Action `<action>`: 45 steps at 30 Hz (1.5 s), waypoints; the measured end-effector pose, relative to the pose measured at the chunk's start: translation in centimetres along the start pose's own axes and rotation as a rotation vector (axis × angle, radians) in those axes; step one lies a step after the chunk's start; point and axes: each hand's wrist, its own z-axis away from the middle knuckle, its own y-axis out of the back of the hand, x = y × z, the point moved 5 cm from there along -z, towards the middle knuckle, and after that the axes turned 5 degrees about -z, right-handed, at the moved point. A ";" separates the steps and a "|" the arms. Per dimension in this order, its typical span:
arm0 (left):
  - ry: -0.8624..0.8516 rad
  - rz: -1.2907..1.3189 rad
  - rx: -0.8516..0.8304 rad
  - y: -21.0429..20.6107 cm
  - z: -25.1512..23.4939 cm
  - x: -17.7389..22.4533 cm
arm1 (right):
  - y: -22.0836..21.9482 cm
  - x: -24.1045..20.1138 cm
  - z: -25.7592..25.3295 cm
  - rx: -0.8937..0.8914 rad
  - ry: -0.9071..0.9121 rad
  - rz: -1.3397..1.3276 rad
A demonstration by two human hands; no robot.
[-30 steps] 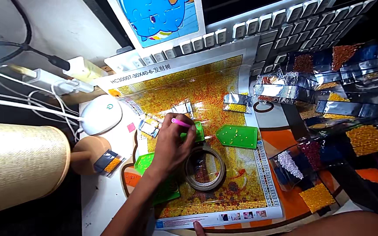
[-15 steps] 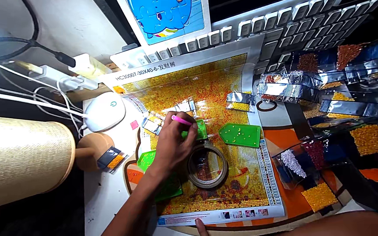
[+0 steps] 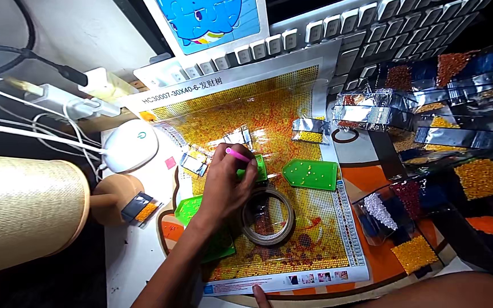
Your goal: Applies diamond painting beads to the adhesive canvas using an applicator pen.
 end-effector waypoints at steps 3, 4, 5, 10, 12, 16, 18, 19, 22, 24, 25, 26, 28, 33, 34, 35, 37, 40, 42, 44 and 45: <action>0.008 0.022 0.014 0.4 0.1 0.0 | -0.5 1.7 0.5 -0.009 0.046 -0.024; 0.008 0.037 0.026 0.7 0.2 0.2 | -0.1 0.5 0.1 -0.003 0.017 0.008; 0.009 0.053 0.040 1.1 0.3 0.5 | 0.3 -0.1 -0.1 -0.022 -0.008 0.044; 0.029 0.239 0.095 3.3 3.8 2.0 | 1.2 0.6 -0.3 -0.235 -0.060 0.011; 0.048 0.315 0.126 4.1 7.0 1.3 | 1.4 0.7 -0.3 -0.145 -0.044 0.017; 0.191 0.447 0.248 5.9 14.3 -1.2 | 2.7 -4.3 -1.8 -0.127 -0.133 -0.162; 0.226 0.516 0.299 6.0 16.9 -1.2 | 2.0 -0.9 -0.7 -0.118 -0.043 -0.066; 0.241 0.538 0.317 5.9 18.0 -1.0 | 1.7 0.7 -0.2 -0.110 -0.004 -0.041; 0.273 0.589 0.367 4.8 20.4 -0.6 | 1.7 1.2 -0.2 -0.113 0.037 -0.078; 0.287 0.600 0.374 3.4 21.4 -0.1 | 1.7 -2.0 -1.4 -0.124 0.032 -0.190; 0.292 0.599 0.374 2.8 21.7 0.2 | 1.8 -5.2 -2.7 -0.159 -0.027 -0.274; 0.296 0.595 0.368 2.1 21.9 0.5 | 2.1 -7.6 -3.7 -0.187 -0.081 -0.324; 0.289 0.558 0.342 0.8 22.4 1.1 | 2.5 -9.6 -4.6 -0.227 -0.125 -0.357; 0.227 0.422 0.358 -1.1 24.0 1.0 | 3.5 -9.8 -4.9 -0.292 -0.187 -0.410; 0.215 0.390 0.355 -1.2 24.3 1.0 | 3.4 -9.3 -4.8 -0.287 -0.178 -0.401; 0.205 0.365 0.348 -1.3 24.5 1.0 | 3.2 -8.5 -4.6 -0.285 -0.147 -0.379; 0.205 0.339 0.335 -1.3 24.5 1.1 | 2.6 -5.5 -3.4 -0.331 -0.017 -0.238; 0.202 0.335 0.336 -1.2 24.3 1.1 | 2.8 -6.8 -3.8 -0.329 -0.072 -0.368; 0.201 0.322 0.325 -1.3 24.2 1.2 | 3.8 -10.3 -4.8 -0.250 -0.089 -0.555; 0.203 0.320 0.318 -1.3 24.1 1.2 | 4.4 -11.9 -5.3 -0.225 -0.044 -0.625; 0.204 0.318 0.316 -1.4 24.1 1.2 | 4.3 -11.9 -5.3 -0.229 -0.018 -0.608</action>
